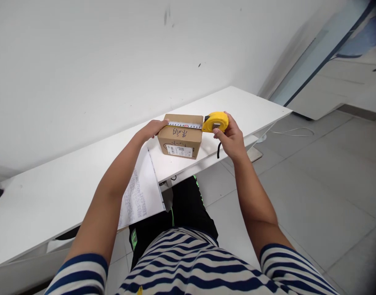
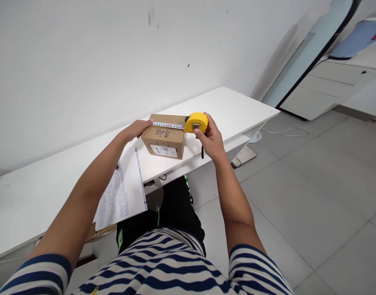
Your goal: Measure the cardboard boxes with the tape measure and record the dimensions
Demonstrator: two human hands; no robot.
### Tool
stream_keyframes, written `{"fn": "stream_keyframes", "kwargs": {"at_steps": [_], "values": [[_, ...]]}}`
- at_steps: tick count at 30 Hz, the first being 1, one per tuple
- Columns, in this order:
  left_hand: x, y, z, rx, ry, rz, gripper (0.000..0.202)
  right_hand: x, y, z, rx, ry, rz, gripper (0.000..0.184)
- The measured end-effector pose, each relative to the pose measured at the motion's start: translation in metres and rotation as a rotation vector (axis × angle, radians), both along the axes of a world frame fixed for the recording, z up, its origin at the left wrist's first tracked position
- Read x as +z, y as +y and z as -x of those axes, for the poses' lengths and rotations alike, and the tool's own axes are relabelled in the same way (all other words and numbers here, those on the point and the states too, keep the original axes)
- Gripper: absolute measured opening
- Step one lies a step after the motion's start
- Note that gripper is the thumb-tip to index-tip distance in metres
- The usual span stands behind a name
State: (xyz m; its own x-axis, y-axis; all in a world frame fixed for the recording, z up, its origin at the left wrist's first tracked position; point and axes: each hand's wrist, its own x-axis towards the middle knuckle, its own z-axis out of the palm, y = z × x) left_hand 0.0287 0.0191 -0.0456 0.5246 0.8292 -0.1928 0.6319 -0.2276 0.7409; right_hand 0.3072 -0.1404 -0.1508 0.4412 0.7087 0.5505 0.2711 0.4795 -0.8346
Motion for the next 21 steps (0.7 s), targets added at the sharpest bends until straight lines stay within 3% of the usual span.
{"fn": "stream_keyframes", "kwargs": {"at_steps": [4, 8, 11, 14, 16, 18, 21], "values": [[0.002, -0.011, 0.011, 0.030, -0.059, 0.022, 0.048, 0.007, 0.000, -0.002, 0.007, 0.034, -0.035, 0.072], [0.027, -0.020, 0.021, 0.145, -0.201, -0.063, 0.043, 0.023, -0.022, 0.014, -0.099, 0.052, -0.154, 0.059], [0.055, -0.019, 0.012, 0.137, -0.277, -0.176, 0.037, 0.033, -0.051, 0.055, -0.184, -0.058, -0.355, 0.058], [0.073, -0.012, -0.015, 0.062, -0.265, -0.219, 0.032, 0.035, -0.076, 0.119, -0.209, -0.243, -0.487, 0.057], [0.071, -0.008, -0.038, -0.044, -0.217, -0.223, 0.034, 0.032, -0.083, 0.162, -0.272, -0.216, -0.492, 0.056], [0.061, -0.004, -0.059, -0.140, -0.120, -0.270, 0.038, 0.029, -0.080, 0.194, -0.263, -0.171, -0.449, 0.054], [0.041, -0.002, -0.078, -0.191, 0.042, -0.399, 0.039, 0.022, -0.064, 0.214, -0.247, -0.099, -0.401, 0.057]]}}
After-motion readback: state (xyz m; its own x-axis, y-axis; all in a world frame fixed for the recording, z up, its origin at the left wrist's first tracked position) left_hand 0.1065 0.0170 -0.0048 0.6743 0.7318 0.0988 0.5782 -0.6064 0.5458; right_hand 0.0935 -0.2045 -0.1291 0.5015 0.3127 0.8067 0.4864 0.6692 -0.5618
